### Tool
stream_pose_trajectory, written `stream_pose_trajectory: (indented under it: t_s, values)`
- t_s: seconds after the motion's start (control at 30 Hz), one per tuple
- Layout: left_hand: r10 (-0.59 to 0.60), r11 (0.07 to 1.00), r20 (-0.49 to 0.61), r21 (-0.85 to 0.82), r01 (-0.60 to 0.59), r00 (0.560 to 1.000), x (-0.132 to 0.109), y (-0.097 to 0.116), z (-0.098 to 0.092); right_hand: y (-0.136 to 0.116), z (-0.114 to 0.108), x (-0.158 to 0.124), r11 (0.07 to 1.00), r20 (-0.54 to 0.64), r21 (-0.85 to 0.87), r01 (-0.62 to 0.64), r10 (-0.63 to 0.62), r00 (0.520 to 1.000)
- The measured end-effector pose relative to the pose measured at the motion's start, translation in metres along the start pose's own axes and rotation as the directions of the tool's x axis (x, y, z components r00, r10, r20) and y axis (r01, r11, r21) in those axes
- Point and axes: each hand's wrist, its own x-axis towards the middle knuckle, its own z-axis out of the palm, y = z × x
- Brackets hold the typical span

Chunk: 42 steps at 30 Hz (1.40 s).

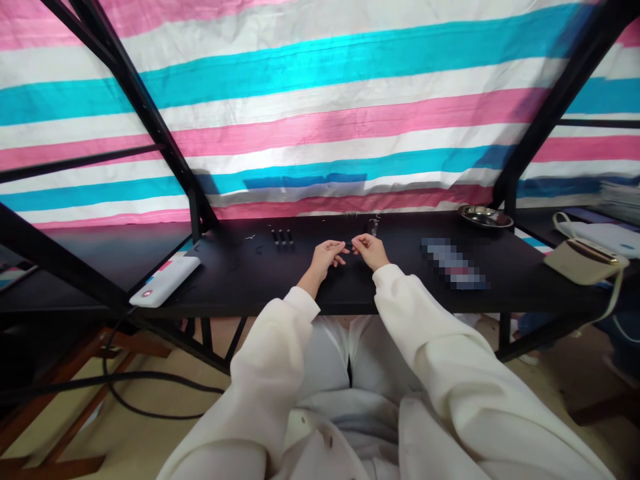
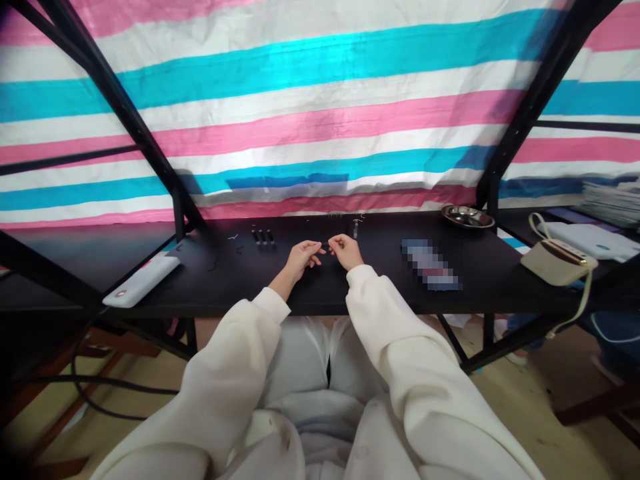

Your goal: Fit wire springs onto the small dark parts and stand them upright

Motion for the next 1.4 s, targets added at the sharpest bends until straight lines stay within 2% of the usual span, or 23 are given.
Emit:
stream_pose_trajectory:
  t_s: [0.23, 0.67, 1.0, 1.2, 1.4]
  values:
    - [0.014, 1.000, -0.026, 0.025, -0.013, 1.000, -0.0013, -0.0001, 0.0033, -0.0033, 0.0013, -0.0012, 1.000, 0.008, -0.013, -0.002, 0.002, 1.000]
    - [-0.041, 0.996, -0.013, 0.081, 0.041, 0.999, -0.0016, 0.0011, 0.0062, -0.0042, 0.0002, -0.0019, 1.000, 0.021, -0.013, 0.013, -0.013, 1.000]
    - [-0.042, 0.995, -0.045, 0.092, 0.046, 0.998, -0.0033, 0.0026, 0.0074, -0.0061, 0.0002, -0.0031, 0.998, 0.035, -0.059, 0.029, -0.027, 0.999]
    - [0.009, 0.997, -0.049, 0.076, -0.006, 0.999, -0.0011, -0.0008, 0.0055, -0.0065, -0.0004, -0.0032, 0.997, 0.031, -0.071, 0.016, -0.013, 0.999]
    - [0.060, 0.997, -0.020, 0.054, -0.059, 0.998, -0.0011, -0.0018, 0.0033, -0.0053, -0.0004, -0.0036, 0.997, 0.133, -0.059, -0.041, 0.049, 0.990]
